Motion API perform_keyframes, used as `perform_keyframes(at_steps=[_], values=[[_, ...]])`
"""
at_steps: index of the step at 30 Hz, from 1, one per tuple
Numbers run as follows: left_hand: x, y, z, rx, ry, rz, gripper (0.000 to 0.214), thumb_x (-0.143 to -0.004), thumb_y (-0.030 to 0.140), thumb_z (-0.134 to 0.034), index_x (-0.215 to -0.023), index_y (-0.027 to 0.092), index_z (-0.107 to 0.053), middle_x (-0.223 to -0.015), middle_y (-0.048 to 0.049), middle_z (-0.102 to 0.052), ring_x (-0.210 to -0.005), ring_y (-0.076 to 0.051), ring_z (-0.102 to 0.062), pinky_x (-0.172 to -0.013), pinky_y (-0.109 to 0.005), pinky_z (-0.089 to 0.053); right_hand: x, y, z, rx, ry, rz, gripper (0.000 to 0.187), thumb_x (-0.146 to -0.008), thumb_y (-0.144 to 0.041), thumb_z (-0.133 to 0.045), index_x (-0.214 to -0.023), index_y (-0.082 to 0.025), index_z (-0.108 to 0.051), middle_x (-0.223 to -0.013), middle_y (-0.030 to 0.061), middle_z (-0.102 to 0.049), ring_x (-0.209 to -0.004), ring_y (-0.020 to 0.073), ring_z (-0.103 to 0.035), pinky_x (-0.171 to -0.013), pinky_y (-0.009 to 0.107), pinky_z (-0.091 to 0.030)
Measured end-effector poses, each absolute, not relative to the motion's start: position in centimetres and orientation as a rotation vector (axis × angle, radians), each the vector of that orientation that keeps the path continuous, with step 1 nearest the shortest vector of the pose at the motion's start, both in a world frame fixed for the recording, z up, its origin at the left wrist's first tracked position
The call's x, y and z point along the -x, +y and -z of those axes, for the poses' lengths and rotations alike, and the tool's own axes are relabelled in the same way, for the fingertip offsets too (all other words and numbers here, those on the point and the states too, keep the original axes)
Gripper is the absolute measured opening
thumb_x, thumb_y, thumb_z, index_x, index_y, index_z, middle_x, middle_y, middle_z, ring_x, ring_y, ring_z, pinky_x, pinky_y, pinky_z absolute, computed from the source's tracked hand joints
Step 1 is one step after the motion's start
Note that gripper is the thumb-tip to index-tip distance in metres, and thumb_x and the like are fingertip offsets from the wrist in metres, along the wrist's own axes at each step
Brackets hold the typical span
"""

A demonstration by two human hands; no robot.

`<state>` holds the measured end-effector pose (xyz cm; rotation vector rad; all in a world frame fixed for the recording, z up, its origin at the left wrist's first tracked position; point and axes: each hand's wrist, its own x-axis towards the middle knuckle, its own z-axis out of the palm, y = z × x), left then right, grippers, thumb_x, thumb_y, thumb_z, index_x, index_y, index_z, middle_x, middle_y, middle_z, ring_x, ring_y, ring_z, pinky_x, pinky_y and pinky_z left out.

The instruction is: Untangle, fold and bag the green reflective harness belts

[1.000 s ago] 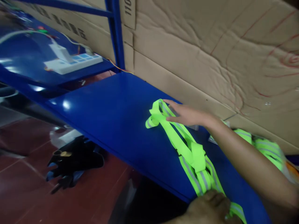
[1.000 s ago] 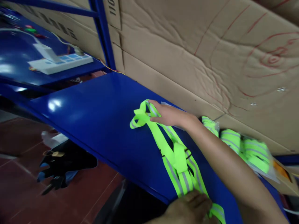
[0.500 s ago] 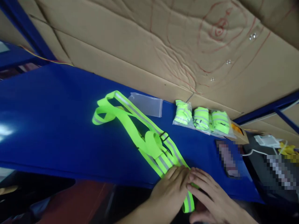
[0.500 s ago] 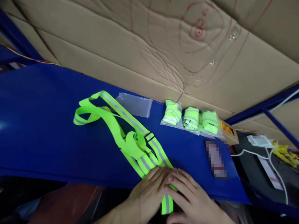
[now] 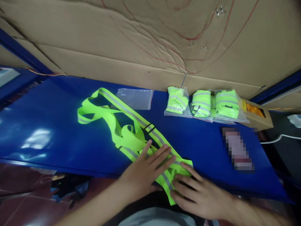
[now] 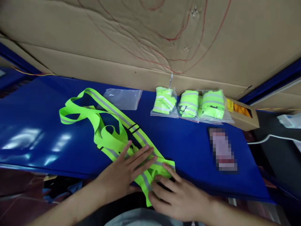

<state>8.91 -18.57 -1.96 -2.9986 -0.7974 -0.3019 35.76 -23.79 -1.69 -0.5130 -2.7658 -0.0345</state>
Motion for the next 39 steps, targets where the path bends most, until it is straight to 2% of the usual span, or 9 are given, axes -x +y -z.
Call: perform_keyframes(at_steps=[3, 7, 11, 15, 21, 25, 30, 35, 39], values=[[-7.5, -16.6, 1.2, 3.100, -0.716, 0.258, 0.100, -0.090, 0.084, -0.049, -0.165, 0.020, -0.034, -0.165, -0.0105, -0.047, -0.157, -0.032, -0.035, -0.128, -0.055, 0.025, -36.0, -23.6, 1.8, 0.410, -2.766, 0.091, 0.021, -0.099, -0.025, -0.066, -0.117, -0.020, -0.075, -0.118, 0.0035, -0.075, -0.112, 0.0229, -0.065, -0.128, 0.065, -0.027], [-7.1, -15.4, 1.5, 3.232, -0.703, 0.311, 0.109, -0.085, 0.091, -0.047, -0.163, 0.017, -0.037, -0.148, -0.0128, -0.064, -0.142, -0.035, -0.053, -0.134, -0.056, 0.007, -36.5, -23.5, 2.3, 0.285, -2.737, 0.116, 0.027, -0.103, -0.027, -0.056, -0.120, -0.022, -0.076, -0.120, 0.0042, -0.075, -0.108, 0.0216, -0.063, -0.125, 0.062, -0.031], [-7.1, -15.2, 2.1, 3.269, -0.619, 0.372, 0.105, -0.084, 0.090, -0.049, -0.157, 0.014, -0.046, -0.159, -0.0181, -0.052, -0.150, -0.037, -0.046, -0.135, -0.058, -0.006, -36.6, -23.7, 2.7, 0.307, -2.751, 0.095, 0.030, -0.103, -0.022, -0.053, -0.125, -0.024, -0.074, -0.127, 0.0033, -0.074, -0.116, 0.0227, -0.062, -0.120, 0.057, -0.037], [-6.8, -15.0, 2.5, 3.253, -0.616, 0.417, 0.093, -0.090, 0.083, -0.052, -0.155, 0.016, -0.049, -0.164, -0.0186, -0.045, -0.156, -0.038, -0.037, -0.134, -0.059, -0.013, -36.2, -24.1, 2.4, 0.416, -2.797, 0.105, 0.029, -0.103, -0.024, -0.051, -0.125, -0.025, -0.072, -0.125, 0.0050, -0.075, -0.121, 0.0255, -0.064, -0.115, 0.052, -0.043], [-6.4, -14.8, 2.7, 3.217, -0.676, 0.425, 0.059, -0.108, 0.043, -0.048, -0.159, 0.015, -0.042, -0.153, -0.0121, -0.059, -0.146, -0.025, -0.052, -0.136, -0.048, -0.014, -35.8, -24.4, 2.3, 0.387, -2.784, 0.167, 0.031, -0.107, -0.027, -0.046, -0.123, -0.026, -0.072, -0.124, 0.0047, -0.077, -0.119, 0.0252, -0.065, -0.107, 0.048, -0.047], [-6.3, -14.8, 2.6, 3.168, -0.746, 0.462, 0.051, -0.108, 0.038, -0.046, -0.155, 0.018, -0.050, -0.142, -0.0110, -0.067, -0.137, -0.024, -0.059, -0.135, -0.047, -0.016, -35.2, -24.2, 1.8, 0.343, -2.803, 0.101, 0.026, -0.106, -0.030, -0.052, -0.121, -0.025, -0.074, -0.120, 0.0038, -0.078, -0.110, 0.0226, -0.066, -0.099, 0.042, -0.048], [-5.8, -13.6, 2.7, 3.144, -0.738, 0.432, 0.048, -0.109, 0.041, -0.045, -0.155, 0.029, -0.051, -0.167, -0.0093, -0.044, -0.158, -0.026, -0.037, -0.135, -0.054, -0.011, -34.3, -22.5, -0.3, 0.443, -2.876, -0.326, 0.019, -0.107, -0.025, -0.054, -0.117, -0.024, -0.070, -0.106, 0.0016, -0.078, -0.099, 0.0183, -0.067, -0.092, 0.035, -0.046], [-5.5, -10.6, 2.7, 3.204, -0.632, 0.408, 0.048, -0.109, 0.039, -0.043, -0.156, 0.028, -0.051, -0.169, -0.0116, -0.040, -0.159, -0.027, -0.035, -0.134, -0.054, -0.020, -31.7, -17.8, -2.9, 0.643, -2.920, -0.998, 0.016, -0.100, -0.021, -0.059, -0.113, -0.024, -0.068, -0.092, -0.0007, -0.074, -0.087, 0.0160, -0.067, -0.080, 0.029, -0.045], [-5.6, -8.3, 2.7, 3.236, -0.548, 0.441, 0.049, -0.108, 0.040, -0.045, -0.155, 0.028, -0.052, -0.169, -0.0100, -0.039, -0.159, -0.026, -0.034, -0.134, -0.053, -0.020, -29.1, -15.2, -2.7, 0.663, -2.955, -1.066, 0.004, -0.086, -0.021, -0.066, -0.090, -0.021, -0.067, -0.076, -0.0018, -0.069, -0.069, 0.0142, -0.061, -0.061, 0.030, -0.035]])
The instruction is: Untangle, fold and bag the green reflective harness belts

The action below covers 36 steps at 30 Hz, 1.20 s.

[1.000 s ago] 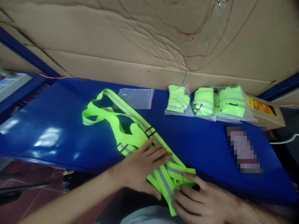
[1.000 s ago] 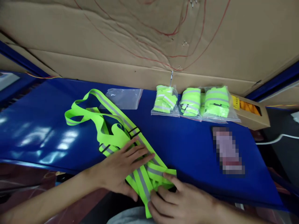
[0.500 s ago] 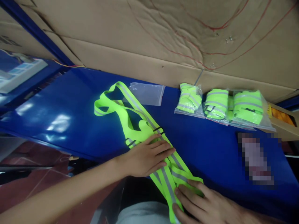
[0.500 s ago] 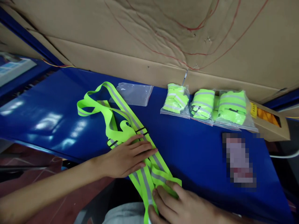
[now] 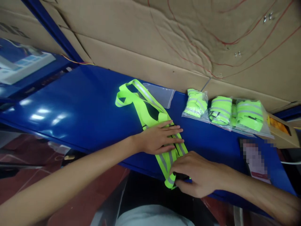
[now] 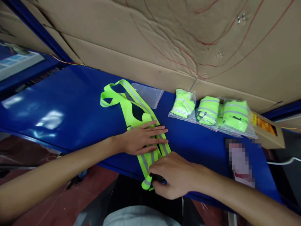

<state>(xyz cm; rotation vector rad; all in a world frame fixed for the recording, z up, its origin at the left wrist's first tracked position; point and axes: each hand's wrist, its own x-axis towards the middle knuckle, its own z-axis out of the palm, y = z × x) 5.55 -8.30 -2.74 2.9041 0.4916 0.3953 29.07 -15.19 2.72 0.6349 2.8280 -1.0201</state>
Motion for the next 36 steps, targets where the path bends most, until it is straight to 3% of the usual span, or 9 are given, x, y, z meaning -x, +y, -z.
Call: perform_keyframes(at_steps=[4, 8, 13, 16, 19, 22, 25, 32, 36], values=[[-5.5, -7.0, 2.6, -2.879, 0.467, -0.460, 0.050, -0.107, 0.044, -0.048, -0.153, 0.025, -0.055, -0.163, -0.0111, -0.048, -0.155, -0.027, -0.042, -0.133, -0.052, -0.025, -28.2, -15.1, -1.3, -0.673, 2.940, 0.906, 0.026, -0.089, -0.044, -0.071, -0.080, -0.021, -0.063, -0.070, -0.0031, -0.063, -0.064, 0.0132, -0.057, -0.057, 0.030, -0.026], [-5.4, -6.6, 2.6, -2.880, 0.451, -0.493, 0.049, -0.107, 0.047, -0.047, -0.150, 0.024, -0.058, -0.160, -0.0115, -0.052, -0.153, -0.027, -0.045, -0.131, -0.051, -0.030, -28.1, -15.4, -0.2, -0.714, 3.076, 0.815, 0.054, -0.100, -0.069, -0.055, -0.078, -0.020, -0.062, -0.069, -0.0029, -0.062, -0.066, 0.0131, -0.057, -0.060, 0.030, -0.030], [-5.3, -6.5, 2.8, -2.871, 0.448, -0.491, 0.050, -0.108, 0.045, -0.043, -0.150, 0.023, -0.058, -0.161, -0.0118, -0.052, -0.154, -0.028, -0.044, -0.130, -0.052, -0.029, -27.6, -15.5, 1.1, -0.831, 3.347, 0.431, 0.040, -0.099, -0.060, -0.063, -0.097, -0.020, -0.068, -0.090, 0.0021, -0.068, -0.093, 0.0201, -0.061, -0.095, 0.038, -0.041], [-5.2, -6.5, 3.0, -2.856, 0.461, -0.495, 0.050, -0.108, 0.046, -0.045, -0.150, 0.023, -0.058, -0.161, -0.0114, -0.051, -0.154, -0.028, -0.044, -0.131, -0.052, -0.029, -27.8, -15.9, 1.4, -0.728, 3.472, 0.332, 0.024, -0.101, -0.045, -0.067, -0.097, -0.021, -0.069, -0.090, 0.0000, -0.069, -0.089, 0.0171, -0.059, -0.098, 0.035, -0.041], [-5.2, -6.7, 3.0, -2.870, 0.473, -0.514, 0.048, -0.108, 0.045, -0.045, -0.149, 0.023, -0.058, -0.159, -0.0112, -0.053, -0.154, -0.027, -0.044, -0.132, -0.054, -0.026, -28.8, -16.5, 1.2, -0.636, 3.456, 0.244, 0.040, -0.102, -0.056, -0.060, -0.113, -0.019, -0.072, -0.101, 0.0038, -0.075, -0.101, 0.0196, -0.062, -0.105, 0.036, -0.041], [-5.2, -7.0, 3.0, -2.896, 0.595, -0.582, 0.052, -0.107, 0.051, -0.046, -0.149, 0.023, -0.058, -0.161, -0.0150, -0.050, -0.156, -0.033, -0.039, -0.131, -0.067, -0.015, -29.8, -17.0, 0.9, -0.581, 3.328, 0.168, 0.062, -0.101, -0.066, -0.054, -0.138, -0.018, -0.065, -0.126, 0.0072, -0.075, -0.122, 0.0225, -0.060, -0.114, 0.039, -0.037], [-5.2, -7.2, 3.0, -2.901, 0.698, -0.596, 0.060, -0.105, 0.059, -0.046, -0.150, 0.021, -0.057, -0.160, -0.0193, -0.050, -0.157, -0.037, -0.036, -0.128, -0.075, -0.007, -30.0, -17.4, 0.9, -0.533, 3.287, 0.170, 0.050, -0.105, -0.052, -0.057, -0.144, -0.021, -0.063, -0.133, 0.0052, -0.074, -0.128, 0.0201, -0.059, -0.116, 0.037, -0.037], [-5.1, -7.1, 3.0, -2.895, 0.680, -0.565, 0.053, -0.107, 0.052, -0.044, -0.151, 0.024, -0.056, -0.158, -0.0158, -0.054, -0.156, -0.035, -0.039, -0.128, -0.077, -0.001, -28.5, -17.5, 0.9, -0.550, 3.390, 0.114, 0.033, -0.104, -0.025, -0.059, -0.134, -0.015, -0.068, -0.125, 0.0067, -0.077, -0.119, 0.0217, -0.067, -0.110, 0.039, -0.048], [-5.2, -7.3, 3.1, -2.903, 0.638, -0.545, 0.057, -0.105, 0.057, -0.047, -0.150, 0.025, -0.057, -0.157, -0.0172, -0.054, -0.155, -0.035, -0.042, -0.128, -0.075, -0.006, -27.8, -16.2, -0.7, -0.594, 3.346, 0.453, 0.027, -0.104, -0.031, -0.064, -0.126, -0.016, -0.071, -0.111, 0.0053, -0.080, -0.101, 0.0164, -0.074, -0.091, 0.030, -0.056]])
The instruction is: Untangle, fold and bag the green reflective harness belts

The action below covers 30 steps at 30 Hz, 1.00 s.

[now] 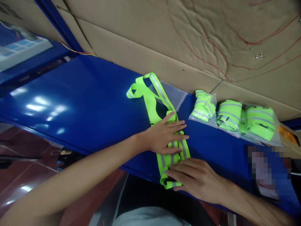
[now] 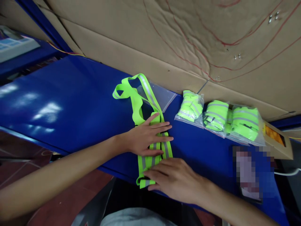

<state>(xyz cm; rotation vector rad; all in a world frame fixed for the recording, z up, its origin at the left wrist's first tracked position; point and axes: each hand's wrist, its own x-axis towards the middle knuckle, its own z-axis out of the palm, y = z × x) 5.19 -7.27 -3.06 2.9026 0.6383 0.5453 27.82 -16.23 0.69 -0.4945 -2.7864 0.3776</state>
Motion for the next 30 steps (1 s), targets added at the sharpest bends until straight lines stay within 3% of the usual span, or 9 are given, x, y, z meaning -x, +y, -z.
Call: perform_keyframes(at_steps=[2, 4, 7, 10, 12, 16, 21, 26, 30], values=[[-5.2, -7.4, 3.1, -2.909, 0.579, -0.553, 0.057, -0.104, 0.058, -0.046, -0.150, 0.025, -0.058, -0.157, -0.0175, -0.055, -0.154, -0.035, -0.042, -0.129, -0.074, -0.009, -27.5, -15.2, -1.5, 0.616, -2.799, -0.663, 0.026, -0.104, -0.039, -0.065, -0.120, -0.021, -0.073, -0.104, 0.0022, -0.081, -0.095, 0.0137, -0.075, -0.087, 0.026, -0.056], [-5.2, -7.5, 3.1, -2.915, 0.536, -0.556, 0.053, -0.106, 0.051, -0.045, -0.150, 0.025, -0.058, -0.157, -0.0159, -0.055, -0.154, -0.033, -0.042, -0.130, -0.072, -0.010, -27.2, -14.1, -2.1, 0.713, -2.781, -0.839, 0.025, -0.104, -0.042, -0.064, -0.118, -0.023, -0.073, -0.106, 0.0019, -0.080, -0.102, 0.0152, -0.074, -0.094, 0.028, -0.054], [-4.9, -7.3, 3.0, -2.939, 0.598, -0.548, 0.047, -0.107, 0.041, -0.043, -0.150, 0.027, -0.057, -0.161, -0.0141, -0.051, -0.157, -0.032, -0.038, -0.129, -0.073, -0.008, -26.9, -13.0, -2.2, 0.727, -2.715, -0.910, 0.028, -0.104, -0.044, -0.064, -0.119, -0.022, -0.071, -0.109, 0.0052, -0.079, -0.110, 0.0187, -0.070, -0.102, 0.034, -0.050], [-4.5, -7.0, 2.8, -2.953, 0.829, -0.591, 0.047, -0.108, 0.041, -0.042, -0.150, 0.027, -0.055, -0.166, -0.0151, -0.043, -0.160, -0.034, -0.031, -0.125, -0.079, 0.000, -26.7, -12.4, -1.7, 0.711, -2.725, -0.921, 0.030, -0.103, -0.042, -0.064, -0.123, -0.021, -0.071, -0.100, 0.0055, -0.077, -0.098, 0.0184, -0.069, -0.093, 0.033, -0.051], [-4.3, -6.8, 2.9, -2.939, 0.913, -0.592, 0.045, -0.108, 0.040, -0.042, -0.149, 0.028, -0.057, -0.165, -0.0152, -0.045, -0.160, -0.035, -0.031, -0.124, -0.079, 0.000, -26.4, -11.9, -1.4, 0.679, -2.753, -0.913, 0.030, -0.104, -0.041, -0.063, -0.124, -0.021, -0.071, -0.098, 0.0051, -0.076, -0.094, 0.0179, -0.067, -0.088, 0.031, -0.051], [-4.0, -6.4, 3.3, -2.916, 0.872, -0.536, 0.047, -0.105, 0.042, -0.048, -0.148, 0.025, -0.059, -0.157, -0.0172, -0.053, -0.156, -0.039, -0.036, -0.125, -0.078, -0.009, -25.6, -10.7, -0.6, 0.568, -2.794, -0.557, 0.029, -0.105, -0.038, -0.062, -0.127, -0.021, -0.071, -0.108, 0.0067, -0.073, -0.105, 0.0202, -0.064, -0.095, 0.036, -0.047], [-3.6, -6.1, 3.6, -2.892, 0.870, -0.587, 0.045, -0.109, 0.042, -0.041, -0.146, 0.027, -0.061, -0.154, -0.0163, -0.056, -0.155, -0.035, -0.038, -0.125, -0.076, -0.015, -25.6, -11.8, 0.6, 0.488, -2.794, -0.103, 0.030, -0.105, -0.023, -0.060, -0.135, -0.020, -0.067, -0.098, 0.0032, -0.072, -0.091, 0.0184, -0.062, -0.087, 0.034, -0.047], [-3.5, -6.0, 3.5, -2.871, 0.863, -0.591, 0.044, -0.110, 0.042, -0.038, -0.145, 0.028, -0.061, -0.153, -0.0160, -0.056, -0.155, -0.035, -0.039, -0.125, -0.075, -0.017, -26.5, -14.1, 0.8, 0.555, -2.834, -0.002, 0.068, -0.101, -0.064, -0.055, -0.143, -0.010, -0.060, -0.117, 0.0137, -0.072, -0.113, 0.0286, -0.062, -0.102, 0.046, -0.050], [-3.5, -5.9, 3.5, -2.854, 0.903, -0.593, 0.044, -0.111, 0.041, -0.037, -0.144, 0.028, -0.061, -0.154, -0.0153, -0.056, -0.154, -0.034, -0.039, -0.124, -0.072, -0.019, -26.4, -14.8, 1.1, 0.578, -2.841, 0.219, 0.048, -0.104, -0.041, -0.063, -0.141, -0.012, -0.062, -0.118, 0.0124, -0.073, -0.112, 0.0279, -0.065, -0.104, 0.046, -0.053]])
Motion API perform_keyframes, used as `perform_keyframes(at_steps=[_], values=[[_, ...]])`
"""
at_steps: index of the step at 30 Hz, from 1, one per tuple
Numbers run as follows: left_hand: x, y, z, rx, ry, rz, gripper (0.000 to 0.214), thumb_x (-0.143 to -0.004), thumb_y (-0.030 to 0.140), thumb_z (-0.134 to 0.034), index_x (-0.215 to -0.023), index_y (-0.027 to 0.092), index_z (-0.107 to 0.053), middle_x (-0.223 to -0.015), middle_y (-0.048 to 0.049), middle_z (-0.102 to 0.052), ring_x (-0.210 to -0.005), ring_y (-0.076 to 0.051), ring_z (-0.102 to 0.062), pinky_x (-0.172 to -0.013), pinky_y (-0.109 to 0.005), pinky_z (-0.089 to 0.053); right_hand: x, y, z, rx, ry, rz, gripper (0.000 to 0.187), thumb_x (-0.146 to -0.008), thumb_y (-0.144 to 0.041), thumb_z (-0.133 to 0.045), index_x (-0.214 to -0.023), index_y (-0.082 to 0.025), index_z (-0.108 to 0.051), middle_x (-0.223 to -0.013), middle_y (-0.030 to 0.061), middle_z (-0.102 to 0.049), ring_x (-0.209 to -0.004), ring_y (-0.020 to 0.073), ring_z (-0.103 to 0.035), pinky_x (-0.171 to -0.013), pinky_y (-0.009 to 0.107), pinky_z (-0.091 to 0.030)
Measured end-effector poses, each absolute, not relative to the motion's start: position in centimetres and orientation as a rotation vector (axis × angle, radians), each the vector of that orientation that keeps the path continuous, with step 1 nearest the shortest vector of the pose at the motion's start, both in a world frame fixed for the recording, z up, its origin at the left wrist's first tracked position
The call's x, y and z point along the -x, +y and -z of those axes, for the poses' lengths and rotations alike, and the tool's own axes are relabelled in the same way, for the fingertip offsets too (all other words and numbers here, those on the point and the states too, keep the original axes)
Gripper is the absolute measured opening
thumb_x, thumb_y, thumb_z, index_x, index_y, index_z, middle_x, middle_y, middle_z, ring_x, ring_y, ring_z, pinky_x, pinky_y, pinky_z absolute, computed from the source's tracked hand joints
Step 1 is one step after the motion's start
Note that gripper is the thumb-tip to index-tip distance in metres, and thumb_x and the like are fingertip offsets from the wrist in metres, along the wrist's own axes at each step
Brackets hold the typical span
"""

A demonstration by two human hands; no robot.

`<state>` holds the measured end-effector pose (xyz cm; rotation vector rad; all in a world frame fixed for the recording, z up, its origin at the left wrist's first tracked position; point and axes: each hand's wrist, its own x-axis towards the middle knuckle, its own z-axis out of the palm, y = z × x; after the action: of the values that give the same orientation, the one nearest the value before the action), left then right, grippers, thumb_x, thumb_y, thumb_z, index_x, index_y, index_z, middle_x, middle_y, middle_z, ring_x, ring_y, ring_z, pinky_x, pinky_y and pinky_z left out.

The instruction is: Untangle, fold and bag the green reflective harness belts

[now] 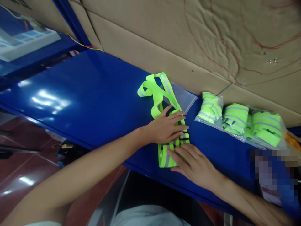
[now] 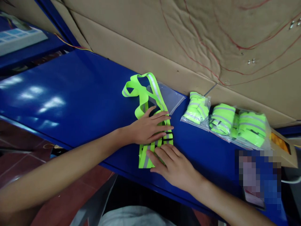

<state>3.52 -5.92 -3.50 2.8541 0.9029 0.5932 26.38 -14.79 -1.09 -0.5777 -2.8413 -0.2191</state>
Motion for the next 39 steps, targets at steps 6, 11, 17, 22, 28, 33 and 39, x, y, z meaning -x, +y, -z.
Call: perform_keyframes(at_steps=[6, 11, 17, 22, 28, 33, 39], values=[[-3.5, -5.9, 3.4, -2.838, 0.939, -0.571, 0.044, -0.111, 0.039, -0.037, -0.148, 0.025, -0.057, -0.154, -0.0172, -0.055, -0.154, -0.037, -0.038, -0.122, -0.074, -0.020, -25.9, -14.3, 1.2, 0.494, -2.769, 0.398, 0.037, -0.103, -0.024, -0.064, -0.137, -0.009, -0.065, -0.121, 0.0149, -0.074, -0.116, 0.0289, -0.067, -0.107, 0.048, -0.052], [-3.4, -5.6, 3.4, -2.853, 0.919, -0.652, 0.041, -0.110, 0.040, -0.042, -0.140, 0.023, -0.063, -0.149, -0.0152, -0.061, -0.152, -0.034, -0.044, -0.126, -0.072, -0.008, -25.1, -13.0, -0.3, 0.471, -2.781, 0.345, 0.033, -0.106, -0.016, -0.052, -0.136, -0.006, -0.061, -0.106, 0.0136, -0.076, -0.100, 0.0264, -0.071, -0.090, 0.042, -0.055], [-3.5, -5.6, 3.2, -2.895, 0.878, -0.725, 0.045, -0.111, 0.046, -0.039, -0.131, 0.021, -0.071, -0.145, -0.0136, -0.067, -0.150, -0.032, -0.049, -0.130, -0.066, -0.011, -25.0, -14.0, -2.6, 0.472, -2.903, -0.086, 0.024, -0.107, -0.016, -0.046, -0.123, -0.012, -0.063, -0.092, 0.0073, -0.075, -0.080, 0.0220, -0.069, -0.075, 0.037, -0.052], [-3.7, -5.4, 3.8, -2.976, 0.778, -0.775, 0.043, -0.110, 0.042, -0.041, -0.129, 0.019, -0.072, -0.137, -0.0124, -0.071, -0.141, -0.029, -0.058, -0.130, -0.059, -0.024, -24.7, -14.8, -2.4, 0.571, -2.931, -0.586, 0.020, -0.105, -0.014, -0.048, -0.117, -0.017, -0.063, -0.089, 0.0013, -0.072, -0.078, 0.0171, -0.067, -0.072, 0.032, -0.049], [-3.6, -5.0, 4.1, -2.979, 0.767, -0.751, 0.041, -0.108, 0.039, -0.043, -0.130, 0.019, -0.071, -0.138, -0.0134, -0.070, -0.129, -0.030, -0.064, -0.124, -0.060, -0.031, -24.2, -14.7, -0.8, 0.512, -2.831, -0.144, 0.040, -0.102, -0.006, -0.046, -0.138, -0.016, -0.062, -0.103, 0.0065, -0.074, -0.093, 0.0222, -0.064, -0.093, 0.041, -0.046], [-3.7, -4.9, 3.9, -2.954, 0.787, -0.738, 0.042, -0.108, 0.040, -0.042, -0.129, 0.020, -0.072, -0.138, -0.0136, -0.070, -0.126, -0.029, -0.066, -0.122, -0.058, -0.032, -24.9, -17.0, -0.2, 0.577, -2.802, 0.049, 0.041, -0.108, -0.035, -0.054, -0.134, -0.007, -0.066, -0.125, 0.0124, -0.074, -0.119, 0.0285, -0.063, -0.108, 0.042, -0.044], [-3.6, -5.0, 3.7, -2.931, 0.807, -0.730, 0.041, -0.109, 0.039, -0.041, -0.128, 0.021, -0.072, -0.137, -0.0127, -0.070, -0.126, -0.028, -0.066, -0.122, -0.058, -0.032, -24.8, -17.6, 0.2, 0.668, -2.868, 0.128, 0.042, -0.107, -0.028, -0.052, -0.141, -0.005, -0.061, -0.133, 0.0173, -0.071, -0.126, 0.0329, -0.064, -0.111, 0.047, -0.048]])
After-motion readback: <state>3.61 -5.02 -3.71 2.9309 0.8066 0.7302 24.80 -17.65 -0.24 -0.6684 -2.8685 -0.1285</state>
